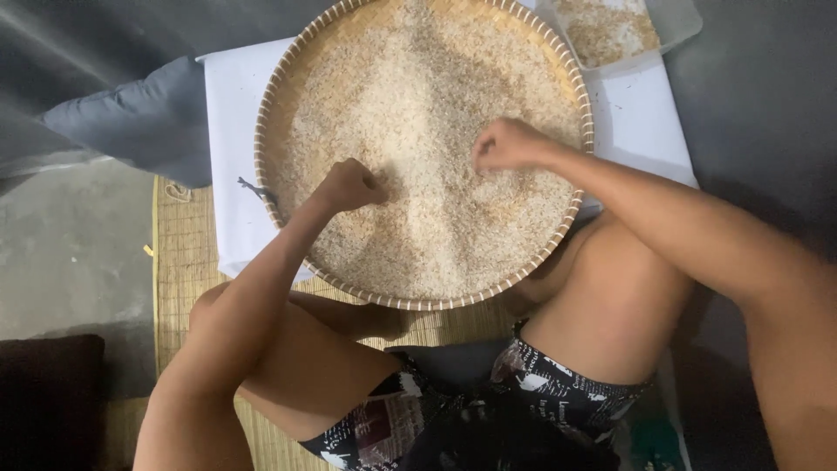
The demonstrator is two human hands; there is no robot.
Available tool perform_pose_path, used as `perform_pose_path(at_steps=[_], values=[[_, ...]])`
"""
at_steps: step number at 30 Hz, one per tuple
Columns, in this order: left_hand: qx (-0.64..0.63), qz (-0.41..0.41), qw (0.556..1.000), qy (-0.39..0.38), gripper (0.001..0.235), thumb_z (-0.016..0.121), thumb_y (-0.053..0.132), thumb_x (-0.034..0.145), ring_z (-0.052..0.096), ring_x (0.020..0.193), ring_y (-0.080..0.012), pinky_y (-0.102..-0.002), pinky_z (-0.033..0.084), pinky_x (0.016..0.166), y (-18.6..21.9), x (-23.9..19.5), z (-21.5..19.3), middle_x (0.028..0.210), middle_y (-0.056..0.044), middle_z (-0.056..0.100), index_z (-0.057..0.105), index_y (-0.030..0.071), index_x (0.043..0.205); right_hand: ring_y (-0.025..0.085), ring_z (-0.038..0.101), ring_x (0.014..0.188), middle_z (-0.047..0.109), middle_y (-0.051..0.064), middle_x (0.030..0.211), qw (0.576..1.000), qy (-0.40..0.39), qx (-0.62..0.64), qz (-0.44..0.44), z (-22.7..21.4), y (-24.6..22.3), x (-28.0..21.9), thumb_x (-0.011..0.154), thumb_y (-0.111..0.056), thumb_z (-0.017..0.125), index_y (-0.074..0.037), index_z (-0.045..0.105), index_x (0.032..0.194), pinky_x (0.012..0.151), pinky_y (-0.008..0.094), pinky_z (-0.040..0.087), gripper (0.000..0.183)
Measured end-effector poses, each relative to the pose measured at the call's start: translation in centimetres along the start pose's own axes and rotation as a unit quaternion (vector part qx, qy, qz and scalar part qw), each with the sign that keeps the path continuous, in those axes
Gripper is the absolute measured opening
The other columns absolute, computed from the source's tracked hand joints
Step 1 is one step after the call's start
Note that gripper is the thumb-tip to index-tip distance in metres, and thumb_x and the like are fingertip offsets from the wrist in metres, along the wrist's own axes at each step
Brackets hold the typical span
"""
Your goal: The person sorts rice in a large woven tray by sifting through it with both hands to separate out husks and impurities, then gathers and places the husks into a container.
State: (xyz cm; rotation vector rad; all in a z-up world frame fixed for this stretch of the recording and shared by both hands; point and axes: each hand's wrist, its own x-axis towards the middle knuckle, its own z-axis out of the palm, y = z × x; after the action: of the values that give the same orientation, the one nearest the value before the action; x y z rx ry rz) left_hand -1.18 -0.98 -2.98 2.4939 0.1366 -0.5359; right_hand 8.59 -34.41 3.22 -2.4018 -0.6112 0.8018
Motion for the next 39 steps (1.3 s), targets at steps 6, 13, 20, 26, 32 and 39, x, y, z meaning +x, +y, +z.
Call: perform_pose_path(at_steps=[6,13,20,26,32,39], values=[[0.003,-0.007,1.0,0.004,0.032,0.083,0.027,0.078,0.074,0.097,-0.0437,-0.052,0.059,0.08,2.0,-1.4,-1.9,0.093,-0.022,0.078,0.082,0.003,0.099,0.014,0.061,0.052,0.061,0.006,0.061,0.923,0.045,0.38,0.039,-1.7,3.0,2.4,0.08,-0.009,0.067,-0.006,0.071,0.087,0.047,0.025,0.047,0.009],[-0.012,0.032,0.999,0.023,0.02,0.083,0.021,0.078,0.063,0.058,-0.015,-0.029,0.052,0.062,2.1,-2.1,-2.1,0.071,-0.006,0.074,0.081,0.003,0.086,0.012,0.056,0.067,0.066,0.013,0.088,0.915,-0.005,0.396,0.081,-3.6,0.9,-1.4,0.094,0.001,0.06,0.005,0.068,0.099,0.056,0.023,0.046,0.011],[-0.473,-0.102,0.874,-0.033,0.018,0.067,0.019,0.082,0.063,0.064,-0.0183,-0.029,0.049,0.056,1.2,-0.6,-2.6,0.073,-0.007,0.065,0.073,0.005,0.092,0.012,0.057,0.052,0.062,0.006,0.062,0.941,0.009,0.334,0.064,-1.8,1.0,-1.9,0.087,-0.006,0.065,-0.002,0.073,0.1,0.045,0.023,0.042,0.016],[-0.457,-0.078,0.885,-0.045,0.024,0.064,0.021,0.081,0.06,0.067,-0.0183,-0.029,0.046,0.059,2.4,-1.1,-3.5,0.074,-0.008,0.063,0.073,0.003,0.094,0.012,0.057,0.053,0.061,0.008,0.062,0.96,0.019,0.274,0.049,-2.1,1.1,-1.4,0.086,-0.006,0.064,-0.001,0.075,0.1,0.044,0.023,0.042,0.018],[-0.184,0.01,0.983,-0.008,0.029,0.076,0.022,0.084,0.069,0.079,-0.031,-0.037,0.053,0.065,4.3,-1.6,-4.8,0.084,-0.02,0.071,0.079,-0.001,0.101,0.019,0.065,0.066,0.068,0.012,0.073,0.993,0.03,0.105,0.035,-2.5,-0.5,-0.3,0.084,-0.013,0.067,-0.008,0.08,0.101,0.054,0.031,0.051,0.022],[-0.003,0.01,0.998,-0.062,0.025,0.083,0.024,0.074,0.075,0.097,-0.0363,-0.044,0.059,0.086,3.3,0.8,-5.4,0.094,-0.011,0.08,0.084,0.015,0.097,0.033,0.07,0.1,0.077,0.012,0.094,0.998,0.02,0.002,0.066,-3.9,0.1,1.5,0.084,-0.029,0.065,-0.02,0.082,0.105,0.086,0.046,0.054,0.029]])
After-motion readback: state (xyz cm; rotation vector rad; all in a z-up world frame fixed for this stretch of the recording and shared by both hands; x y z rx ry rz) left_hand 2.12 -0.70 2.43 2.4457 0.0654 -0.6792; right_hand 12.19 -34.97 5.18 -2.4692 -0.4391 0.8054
